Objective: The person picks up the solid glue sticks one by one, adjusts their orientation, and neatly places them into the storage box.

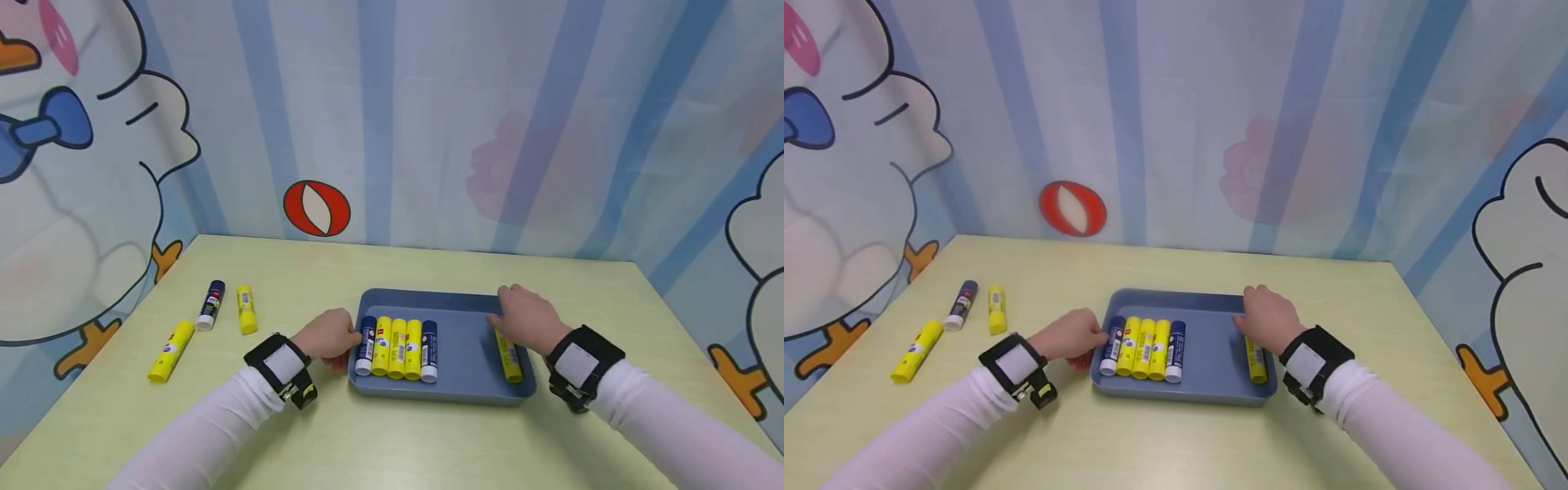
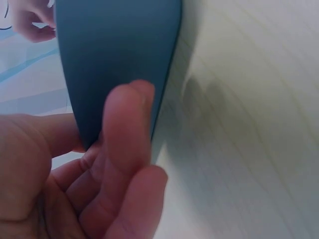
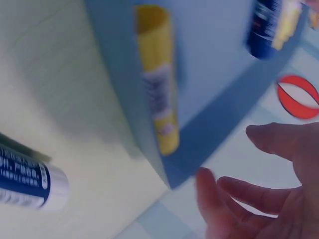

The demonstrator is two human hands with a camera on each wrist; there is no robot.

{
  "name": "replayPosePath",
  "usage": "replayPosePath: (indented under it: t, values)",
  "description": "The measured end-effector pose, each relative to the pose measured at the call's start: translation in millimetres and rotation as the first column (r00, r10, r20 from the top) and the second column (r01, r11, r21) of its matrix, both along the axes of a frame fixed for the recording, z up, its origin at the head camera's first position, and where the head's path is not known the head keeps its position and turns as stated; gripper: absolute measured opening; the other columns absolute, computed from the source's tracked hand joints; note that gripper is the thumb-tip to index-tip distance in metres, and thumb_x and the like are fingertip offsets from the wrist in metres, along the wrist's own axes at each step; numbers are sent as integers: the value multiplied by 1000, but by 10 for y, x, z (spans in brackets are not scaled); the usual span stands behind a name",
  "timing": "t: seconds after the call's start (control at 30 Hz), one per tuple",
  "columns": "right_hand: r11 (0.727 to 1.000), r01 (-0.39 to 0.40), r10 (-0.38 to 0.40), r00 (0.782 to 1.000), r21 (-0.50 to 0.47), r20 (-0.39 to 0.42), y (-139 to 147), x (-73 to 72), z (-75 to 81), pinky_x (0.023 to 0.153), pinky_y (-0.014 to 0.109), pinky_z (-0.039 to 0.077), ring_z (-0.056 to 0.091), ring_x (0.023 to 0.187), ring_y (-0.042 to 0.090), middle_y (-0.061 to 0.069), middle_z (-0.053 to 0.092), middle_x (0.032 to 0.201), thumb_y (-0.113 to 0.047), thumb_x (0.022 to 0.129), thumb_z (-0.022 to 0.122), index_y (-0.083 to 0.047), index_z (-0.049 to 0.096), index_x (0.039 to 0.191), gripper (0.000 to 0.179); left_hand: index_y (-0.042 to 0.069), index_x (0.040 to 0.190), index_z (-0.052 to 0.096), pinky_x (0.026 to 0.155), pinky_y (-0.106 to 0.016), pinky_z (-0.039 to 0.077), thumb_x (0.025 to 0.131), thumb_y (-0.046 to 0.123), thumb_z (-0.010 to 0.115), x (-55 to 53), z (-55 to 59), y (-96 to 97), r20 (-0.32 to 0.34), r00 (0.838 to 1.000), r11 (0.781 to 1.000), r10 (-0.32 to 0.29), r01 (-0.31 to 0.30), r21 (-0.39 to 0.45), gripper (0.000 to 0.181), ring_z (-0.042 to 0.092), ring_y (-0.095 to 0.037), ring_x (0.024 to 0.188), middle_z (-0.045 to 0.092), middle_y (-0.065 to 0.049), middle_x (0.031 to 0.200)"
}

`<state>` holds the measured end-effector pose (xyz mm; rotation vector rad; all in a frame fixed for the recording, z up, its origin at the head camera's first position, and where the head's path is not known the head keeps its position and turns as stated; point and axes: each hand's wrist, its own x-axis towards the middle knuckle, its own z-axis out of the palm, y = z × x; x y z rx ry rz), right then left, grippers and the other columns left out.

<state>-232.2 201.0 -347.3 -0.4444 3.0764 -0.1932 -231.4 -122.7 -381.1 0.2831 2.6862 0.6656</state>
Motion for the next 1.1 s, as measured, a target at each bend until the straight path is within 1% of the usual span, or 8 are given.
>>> replayPosePath:
  t: [0.13, 0.27, 0.43, 0.6, 0.77, 0.87, 0.97, 1.1]
  values:
    - [995, 1, -3, 1000, -97, -15, 177, 45, 169, 63, 41, 51, 61, 71, 26, 19, 63, 90, -26, 93, 65, 10, 57, 112, 41, 5, 60, 62, 39, -23, 41, 96, 16, 58, 4, 9, 1, 2, 1000, 1000, 4, -4, 4, 38, 56, -15, 41, 58, -2, 46]
    - [988, 39, -41, 999, -146, -11, 421, 91, 239, 69, 47, 52, 64, 82, 36, 29, 62, 105, -30, 94, 62, 12, 52, 121, 51, 5, 61, 62, 39, -23, 40, 97, 17, 58, 1, 5, 8, 5, 1000, 1000, 9, -9, 1, 38, 56, -16, 41, 58, -2, 46]
    - [986, 94, -90, 995, -137, 35, 685, 197, 189, 77, 54, 50, 59, 100, 47, 38, 53, 122, -36, 94, 61, 15, 41, 133, 68, 5, 61, 63, 40, -23, 40, 97, 17, 58, -3, -5, 7, 7, 1000, 1000, 11, -11, -8, 38, 55, -16, 41, 58, -2, 46]
    - [987, 124, -110, 986, -103, 128, 822, 324, 40, 76, 54, 50, 58, 101, 48, 39, 52, 122, -40, 93, 62, 18, 37, 134, 76, 5, 60, 63, 40, -23, 41, 97, 17, 57, -2, -1, 9, 9, 1000, 1000, 3, -3, -10, 39, 55, -15, 42, 58, -1, 46]
    - [991, 121, -108, 975, -53, 194, 856, 373, -111, 73, 51, 52, 62, 93, 42, 35, 58, 110, -40, 92, 63, 21, 42, 127, 74, 5, 60, 63, 41, -23, 42, 97, 17, 57, -2, 1, 3, 8, 1000, 1000, -4, 4, -14, 40, 56, -16, 42, 58, -1, 46]
    - [992, 116, -104, 971, -45, 214, 852, 379, -179, 62, 43, 50, 62, 73, 30, 22, 62, 87, -38, 92, 63, 18, 51, 113, 61, 6, 60, 63, 41, -23, 42, 97, 17, 56, -2, -4, 4, 10, 1000, 1000, -4, 4, -13, 40, 57, -16, 42, 58, -1, 46]
    - [991, 121, -106, 969, -55, 223, 834, 380, -244, 51, 33, 40, 50, 57, 18, 7, 51, 67, -34, 92, 63, 7, 54, 90, 42, 5, 60, 63, 41, -23, 42, 97, 17, 57, 3, -1, 4, 14, 1000, 1000, 4, -4, -11, 39, 57, -16, 42, 59, -1, 46]
    - [988, 139, -121, 965, -62, 234, 826, 352, -325, 50, 29, 33, 44, 53, 16, 3, 44, 62, -31, 90, 65, -4, 49, 76, 35, 5, 61, 63, 40, -23, 41, 97, 17, 57, 10, 3, 3, 16, 1000, 1000, 15, -14, -7, 39, 58, -17, 43, 59, -2, 47]
